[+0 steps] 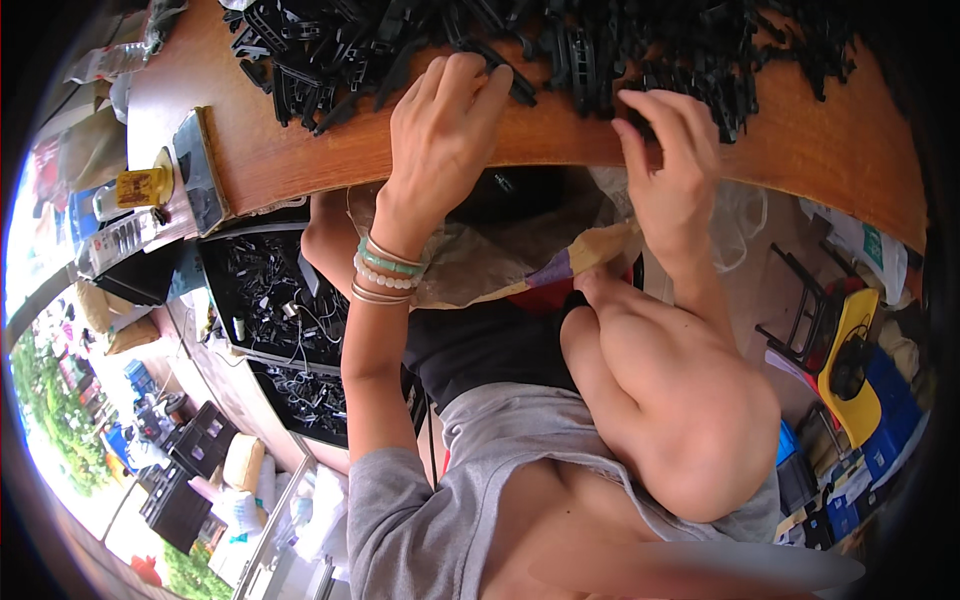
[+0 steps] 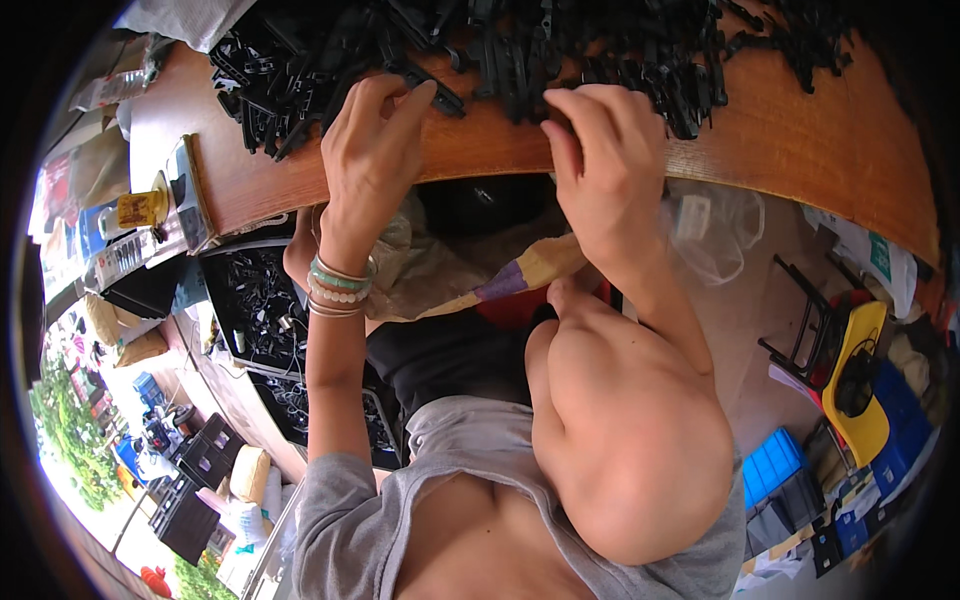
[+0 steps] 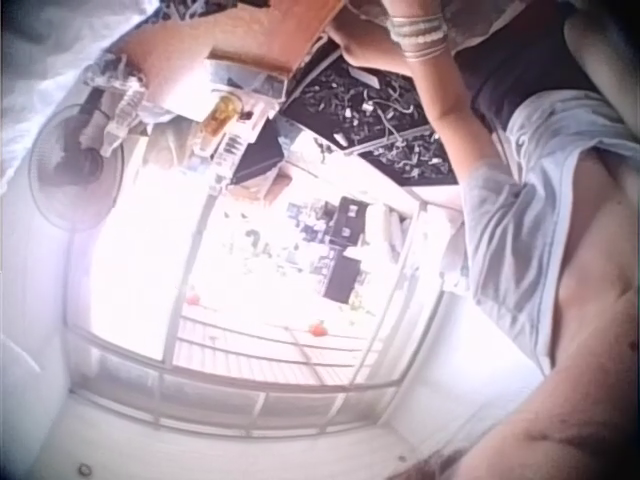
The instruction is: The person picks plastic parts from a table, snaps them together by hand, and drops the assembled components into a bag.
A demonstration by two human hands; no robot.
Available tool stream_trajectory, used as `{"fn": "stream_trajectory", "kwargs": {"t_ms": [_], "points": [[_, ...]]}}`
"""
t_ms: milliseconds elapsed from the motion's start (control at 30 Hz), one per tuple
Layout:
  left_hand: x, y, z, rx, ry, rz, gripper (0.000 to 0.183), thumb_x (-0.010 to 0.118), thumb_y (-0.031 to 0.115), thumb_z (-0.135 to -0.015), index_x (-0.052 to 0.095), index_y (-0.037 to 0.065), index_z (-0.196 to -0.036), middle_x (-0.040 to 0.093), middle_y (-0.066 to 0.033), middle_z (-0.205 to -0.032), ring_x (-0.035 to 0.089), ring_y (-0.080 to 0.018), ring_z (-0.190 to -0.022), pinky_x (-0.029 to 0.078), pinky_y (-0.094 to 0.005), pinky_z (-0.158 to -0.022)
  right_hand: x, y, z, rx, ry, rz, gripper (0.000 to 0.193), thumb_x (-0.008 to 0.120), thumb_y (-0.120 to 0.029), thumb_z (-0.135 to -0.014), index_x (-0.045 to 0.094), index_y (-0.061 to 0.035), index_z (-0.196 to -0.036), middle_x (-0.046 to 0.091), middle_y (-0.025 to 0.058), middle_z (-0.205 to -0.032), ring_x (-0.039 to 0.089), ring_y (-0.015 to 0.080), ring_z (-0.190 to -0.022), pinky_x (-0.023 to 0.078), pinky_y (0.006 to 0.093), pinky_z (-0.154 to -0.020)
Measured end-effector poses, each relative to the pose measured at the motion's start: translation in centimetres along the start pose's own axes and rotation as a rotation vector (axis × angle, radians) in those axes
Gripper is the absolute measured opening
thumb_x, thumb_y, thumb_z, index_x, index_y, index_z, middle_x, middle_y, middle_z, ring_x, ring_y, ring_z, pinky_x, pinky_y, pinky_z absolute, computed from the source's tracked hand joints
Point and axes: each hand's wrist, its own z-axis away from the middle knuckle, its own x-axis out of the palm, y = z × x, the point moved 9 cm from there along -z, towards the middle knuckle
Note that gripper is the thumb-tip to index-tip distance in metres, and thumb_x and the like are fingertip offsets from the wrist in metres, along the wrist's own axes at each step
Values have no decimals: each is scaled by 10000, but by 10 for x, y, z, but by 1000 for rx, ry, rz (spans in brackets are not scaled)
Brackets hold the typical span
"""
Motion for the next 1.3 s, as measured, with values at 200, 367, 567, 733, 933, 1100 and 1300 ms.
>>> {"fn": "stream_trajectory", "kwargs": {"t_ms": [200,367,567,733,933,1100,1300], "points": [[-21,7,15,-103,202,69,365,655,-70,-623,667,30,-973,580,-90,-980,547,-226,-764,471,-318,-647,3,11,7,82,-81,189,279,771,-73,-681,625,-101,-917,538,17,-913,524,234,-859,369,375,-724],[-35,12,15,-282,310,317,231,634,-90,-766,642,17,-971,638,-125,-1048,617,-242,-891,506,-298,-724,1,8,7,28,-86,318,238,748,-56,-692,611,-109,-880,560,13,-974,526,224,-920,361,372,-750],[5,-3,22,-853,6,1193,184,495,52,-957,576,-55,-1083,664,-110,-935,619,-132,-789,507,-246,-728,-26,1,3,6,109,-49,179,672,11,-753,607,-70,-899,603,36,-993,580,203,-876,429,322,-761],[36,4,22,-1032,-208,1279,209,534,91,-937,582,-65,-1067,623,-58,-752,559,-78,-586,455,-210,-539,-4,10,0,218,-198,-623,135,590,72,-841,620,3,-953,630,92,-937,588,138,-729,480,234,-602],[36,28,18,-895,-475,1140,317,619,109,-892,591,-47,-1167,623,-76,-669,564,-91,-504,456,-238,-496,-2,-1,10,203,-231,-667,148,638,96,-800,636,14,-923,647,81,-806,629,155,-665,486,240,-584],[16,45,8,-600,-277,1000,429,674,19,-781,560,-19,-1194,634,-219,-777,662,-337,-693,510,-353,-589,-12,-1,14,110,-93,-635,198,694,54,-765,641,1,-948,660,87,-875,639,196,-736,499,267,-633],[-10,48,-2,-369,-238,730,353,668,49,-777,564,6,-1112,634,-162,-839,613,-368,-709,484,-407,-570,-12,-16,1,-52,-190,-452,434,763,-5,-640,638,-25,-1055,632,91,-1014,575,267,-891,460,332,-760]]}}
